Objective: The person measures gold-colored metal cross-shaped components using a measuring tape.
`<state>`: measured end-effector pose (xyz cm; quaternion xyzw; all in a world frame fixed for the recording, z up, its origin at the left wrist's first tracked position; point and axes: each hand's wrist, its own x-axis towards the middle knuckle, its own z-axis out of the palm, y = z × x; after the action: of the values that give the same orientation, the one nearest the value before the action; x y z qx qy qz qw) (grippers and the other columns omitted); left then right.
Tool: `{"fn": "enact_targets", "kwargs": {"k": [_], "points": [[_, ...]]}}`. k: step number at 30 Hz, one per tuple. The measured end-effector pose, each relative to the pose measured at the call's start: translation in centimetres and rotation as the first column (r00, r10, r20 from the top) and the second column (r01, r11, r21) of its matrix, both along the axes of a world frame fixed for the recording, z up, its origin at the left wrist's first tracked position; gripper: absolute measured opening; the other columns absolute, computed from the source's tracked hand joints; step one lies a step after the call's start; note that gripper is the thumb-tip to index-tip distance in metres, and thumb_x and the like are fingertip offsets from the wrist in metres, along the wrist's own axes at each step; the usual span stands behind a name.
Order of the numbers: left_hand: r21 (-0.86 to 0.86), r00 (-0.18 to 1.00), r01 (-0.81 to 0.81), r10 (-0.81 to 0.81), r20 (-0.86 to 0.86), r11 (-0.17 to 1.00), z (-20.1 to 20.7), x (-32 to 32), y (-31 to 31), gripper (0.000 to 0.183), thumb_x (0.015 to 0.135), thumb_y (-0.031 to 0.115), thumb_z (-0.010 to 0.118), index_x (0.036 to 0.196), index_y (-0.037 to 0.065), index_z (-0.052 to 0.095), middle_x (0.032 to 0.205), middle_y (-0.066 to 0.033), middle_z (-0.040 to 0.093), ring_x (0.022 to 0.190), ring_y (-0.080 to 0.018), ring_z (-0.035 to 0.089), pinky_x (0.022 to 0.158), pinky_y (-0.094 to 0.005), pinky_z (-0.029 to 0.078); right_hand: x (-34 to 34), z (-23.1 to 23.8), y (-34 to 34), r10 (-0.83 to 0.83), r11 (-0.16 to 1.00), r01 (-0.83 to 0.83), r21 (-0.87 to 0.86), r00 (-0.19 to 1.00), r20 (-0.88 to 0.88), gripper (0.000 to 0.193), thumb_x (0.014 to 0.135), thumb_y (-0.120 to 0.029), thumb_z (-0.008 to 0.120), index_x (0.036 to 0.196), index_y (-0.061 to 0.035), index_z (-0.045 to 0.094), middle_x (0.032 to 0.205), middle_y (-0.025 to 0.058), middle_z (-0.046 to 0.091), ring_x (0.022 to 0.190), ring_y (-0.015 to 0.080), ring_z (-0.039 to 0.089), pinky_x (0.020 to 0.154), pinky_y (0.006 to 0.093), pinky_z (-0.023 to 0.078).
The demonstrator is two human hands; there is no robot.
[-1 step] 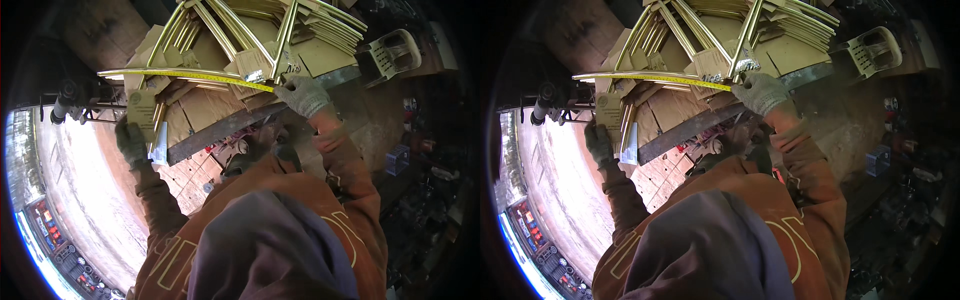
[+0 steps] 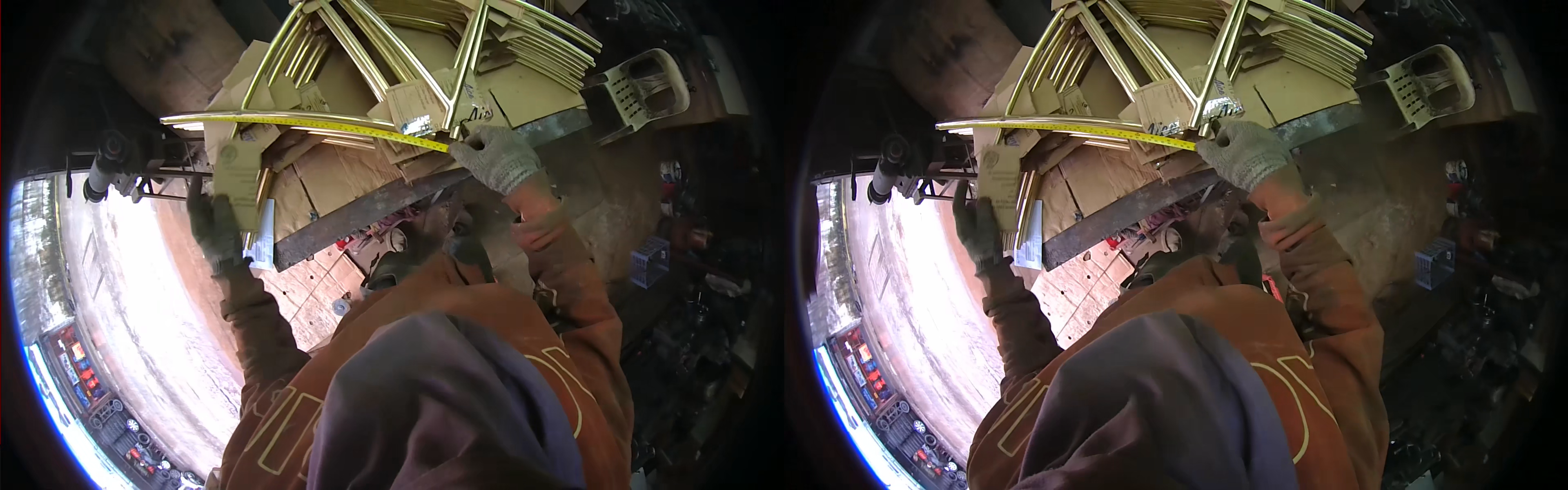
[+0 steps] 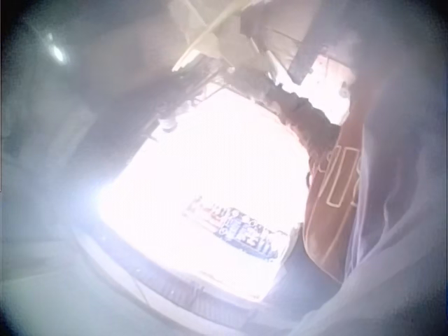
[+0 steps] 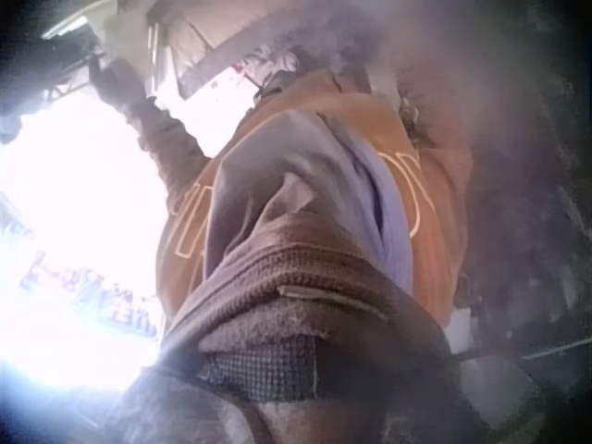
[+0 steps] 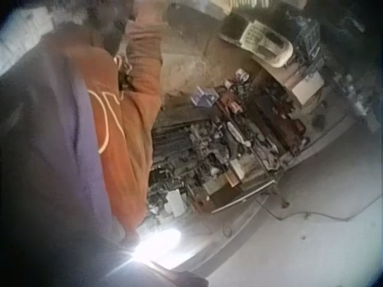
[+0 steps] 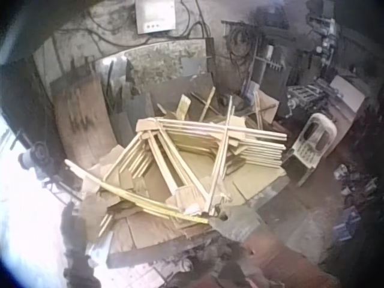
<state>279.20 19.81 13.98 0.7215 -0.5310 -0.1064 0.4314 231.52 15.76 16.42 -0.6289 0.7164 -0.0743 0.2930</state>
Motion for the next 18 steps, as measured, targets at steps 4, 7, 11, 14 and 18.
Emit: {"fn": "enact_targets", "kwargs": {"k": [4, 7, 11, 14, 18], "points": [[-0.170, 0.938, 0.331, -0.344, -0.049, 0.928, 3.4, -6.6, -4.9, 0.029, 0.099, 0.016, 0.063, 0.123, 0.003, 0.073, 0.116, -0.0127, 0.073, 0.104, -0.0204, 0.068, 0.094, -0.0354, 0.054, 0.3, 1.1, 0.1, -0.006, 1.000, 0.006, 0.030, 1.000, 0.002, 0.055, 0.086, -0.059, 0.074, 0.102, -0.0062, 0.079, 0.095, 0.0163, 0.077, 0.093, 0.0339, 0.074, 0.085, 0.0438, 0.057], [-0.049, 0.886, 0.457, -0.449, 0.118, 0.888, 5.2, -13.2, -9.3, 0.029, 0.098, 0.019, 0.064, 0.118, 0.001, 0.075, 0.105, -0.0147, 0.074, 0.101, -0.0296, 0.072, 0.093, -0.0407, 0.055, 0.4, 1.3, -0.1, 0.012, 0.999, -0.011, 0.035, 1.000, -0.029, 0.056, 0.086, -0.060, 0.073, 0.101, -0.0060, 0.079, 0.094, 0.0165, 0.077, 0.093, 0.0341, 0.074, 0.085, 0.0439, 0.057], [0.316, 0.678, 0.393, -0.504, 0.535, 0.864, 6.4, -19.7, -12.8, 0.067, 0.087, 0.061, 0.071, 0.111, -0.001, 0.075, 0.108, -0.0215, 0.070, 0.105, -0.0378, 0.068, 0.093, -0.0480, 0.053, 0.4, 1.3, 0.0, 0.016, 0.999, -0.016, 0.045, 1.000, -0.005, 0.055, 0.086, -0.059, 0.074, 0.098, -0.0060, 0.079, 0.091, 0.0166, 0.076, 0.091, 0.0343, 0.074, 0.082, 0.0436, 0.057], [0.408, 0.540, 0.366, -0.548, 0.639, 0.837, 7.4, -22.4, -13.9, 0.085, 0.078, 0.076, 0.071, 0.111, -0.002, 0.073, 0.114, -0.0217, 0.068, 0.111, -0.0350, 0.066, 0.094, -0.0481, 0.051, 0.1, 1.2, 0.1, 0.002, 0.998, -0.004, 0.056, 0.999, 0.032, 0.055, 0.087, -0.060, 0.073, 0.097, -0.0062, 0.078, 0.090, 0.0170, 0.076, 0.089, 0.0348, 0.073, 0.081, 0.0436, 0.056], [0.433, 0.323, 0.407, -0.570, 0.755, 0.804, 8.0, -24.3, -13.7, 0.105, 0.066, 0.087, 0.071, 0.121, -0.003, 0.067, 0.121, -0.0194, 0.066, 0.119, -0.0347, 0.061, 0.101, -0.0557, 0.043, -0.3, 0.2, -0.3, 0.035, 0.999, -0.036, 0.035, 0.999, 0.025, 0.055, 0.087, -0.060, 0.074, 0.097, -0.0065, 0.078, 0.090, 0.0177, 0.075, 0.088, 0.0352, 0.073, 0.080, 0.0442, 0.056]]}}
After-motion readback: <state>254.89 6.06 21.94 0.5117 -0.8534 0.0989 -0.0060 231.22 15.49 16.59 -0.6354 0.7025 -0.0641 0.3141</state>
